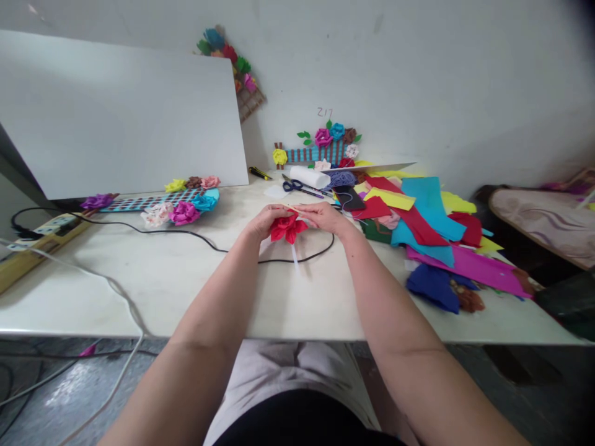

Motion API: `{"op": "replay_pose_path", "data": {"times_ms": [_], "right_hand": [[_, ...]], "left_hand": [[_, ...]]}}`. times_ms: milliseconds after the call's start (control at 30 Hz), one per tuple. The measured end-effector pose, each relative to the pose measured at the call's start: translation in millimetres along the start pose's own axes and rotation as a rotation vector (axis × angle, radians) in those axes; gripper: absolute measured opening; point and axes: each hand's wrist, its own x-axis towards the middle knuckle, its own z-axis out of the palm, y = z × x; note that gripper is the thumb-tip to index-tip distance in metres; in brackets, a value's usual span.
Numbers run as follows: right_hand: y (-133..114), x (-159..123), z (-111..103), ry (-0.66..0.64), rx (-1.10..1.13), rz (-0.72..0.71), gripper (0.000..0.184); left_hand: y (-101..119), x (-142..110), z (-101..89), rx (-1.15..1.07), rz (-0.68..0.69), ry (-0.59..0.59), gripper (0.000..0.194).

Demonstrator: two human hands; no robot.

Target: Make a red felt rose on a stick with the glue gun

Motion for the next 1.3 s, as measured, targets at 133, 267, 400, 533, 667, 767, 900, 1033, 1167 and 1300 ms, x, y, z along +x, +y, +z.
{"op": "replay_pose_path", "data": {"times_ms": [133, 267, 400, 533, 667, 767, 900, 1033, 1167, 1300], "right_hand": [[1.4, 1.8, 1.0, 0.023, -0.095, -0.058, 0.033], [6.2, 5.7, 0.9, 0.063, -0.274, -0.145, 0.033], [8.3, 7.2, 0.7, 0.081, -0.395, -0.159, 0.035], [6.9, 6.3, 0.8, 0.067, -0.425, -0.169, 0.035], [6.6, 6.3, 1.5, 0.077, -0.433, -0.164, 0.035], [7.7, 6.6, 1.9, 0.087, -0.418, -0.170, 0.035], [9.6, 6.8, 2.3, 0.104, -0.373, -0.186, 0.033], [10.4, 6.9, 2.9, 0.124, -0.332, -0.180, 0.033], [9.2, 6.0, 3.9, 0.143, -0.281, -0.162, 0.030], [6.2, 4.7, 4.7, 0.148, -0.231, -0.136, 0.029]], "left_hand": [[-0.3, -0.1, -0.2, 0.030, 0.012, 0.004, 0.015], [-3.0, 2.9, -2.6, 0.078, 0.034, 0.044, 0.014], [-4.4, 5.2, -2.4, 0.073, 0.031, 0.107, 0.013], [-4.9, 5.9, -1.7, 0.065, 0.050, 0.123, 0.017], [-5.2, 5.5, -1.6, 0.080, 0.051, 0.126, 0.023], [-5.1, 4.8, -1.1, 0.091, 0.056, 0.127, 0.026], [-4.4, 4.3, -0.4, 0.099, 0.060, 0.127, 0.027], [-3.4, 4.1, 0.2, 0.100, 0.070, 0.114, 0.027], [-3.6, 4.6, 0.8, 0.103, 0.076, 0.099, 0.028], [-4.4, 5.5, 0.8, 0.109, 0.085, 0.099, 0.028]]}}
